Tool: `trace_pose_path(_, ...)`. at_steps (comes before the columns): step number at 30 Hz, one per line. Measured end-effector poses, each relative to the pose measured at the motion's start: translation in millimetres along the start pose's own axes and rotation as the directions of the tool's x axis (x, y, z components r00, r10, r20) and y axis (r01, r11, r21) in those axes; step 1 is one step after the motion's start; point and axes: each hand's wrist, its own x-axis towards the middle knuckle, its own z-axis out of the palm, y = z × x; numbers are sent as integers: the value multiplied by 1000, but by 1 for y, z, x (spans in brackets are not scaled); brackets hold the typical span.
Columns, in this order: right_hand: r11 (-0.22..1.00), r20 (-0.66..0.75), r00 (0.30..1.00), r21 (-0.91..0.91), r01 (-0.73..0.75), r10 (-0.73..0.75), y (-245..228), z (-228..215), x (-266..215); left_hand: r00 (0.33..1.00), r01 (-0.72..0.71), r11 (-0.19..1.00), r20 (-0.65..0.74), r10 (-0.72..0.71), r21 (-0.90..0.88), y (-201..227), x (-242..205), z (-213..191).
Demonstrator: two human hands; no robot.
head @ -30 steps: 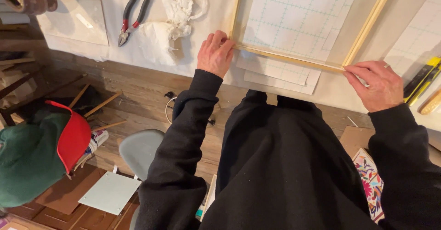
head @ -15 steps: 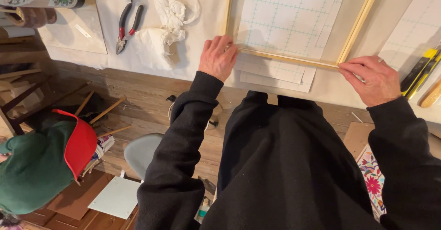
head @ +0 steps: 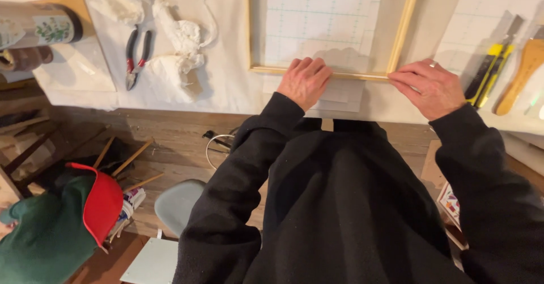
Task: The person holds a long white plastic strip, measures it against a picture frame on the table, and cuts small pieces off the strip with a utility knife, trimming the ends and cutting short segments while standing at the worktable.
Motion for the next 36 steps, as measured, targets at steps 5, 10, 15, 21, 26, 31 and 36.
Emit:
trace_pose_path(5, 1000, -6, 1000, -17, 16, -16, 1, -1, 0, 999, -37, 996, 24, 39, -80, 29, 25, 21)
trace_pose_path(10, 999, -7, 1000, -33, 14, -14, 7, 3, -4, 994, -62, 993, 80, 70, -97, 45, 37, 41)
trace_pose_path(15, 1000, 14, 1000, -17, 11, -11, 13, 9, -7, 995, -38, 994, 86, 47, -104, 58, 45, 56)
trace_pose_path(21, 998, -10, 999, -48, 40, -41, 12, 7, -6, 994, -19, 998, 106, 26, -65, 64, 51, 57)
trace_pose_path(26, 998, -32, 999, -63, 22, -24, 9, 9, -8, 994, -28, 996, 102, 36, -83, 65, 51, 53)
trace_pose_path(31, 998, -66, 998, -65, 2, -7, 3, -12, -22, 993, -43, 995, 107, 53, -94, 66, 49, 55)
trace_pose_path(36, 738, -313, 672, 360, -570, 671, 10, -59, -54, 992, -43, 995, 111, 53, -85, 63, 49, 59)
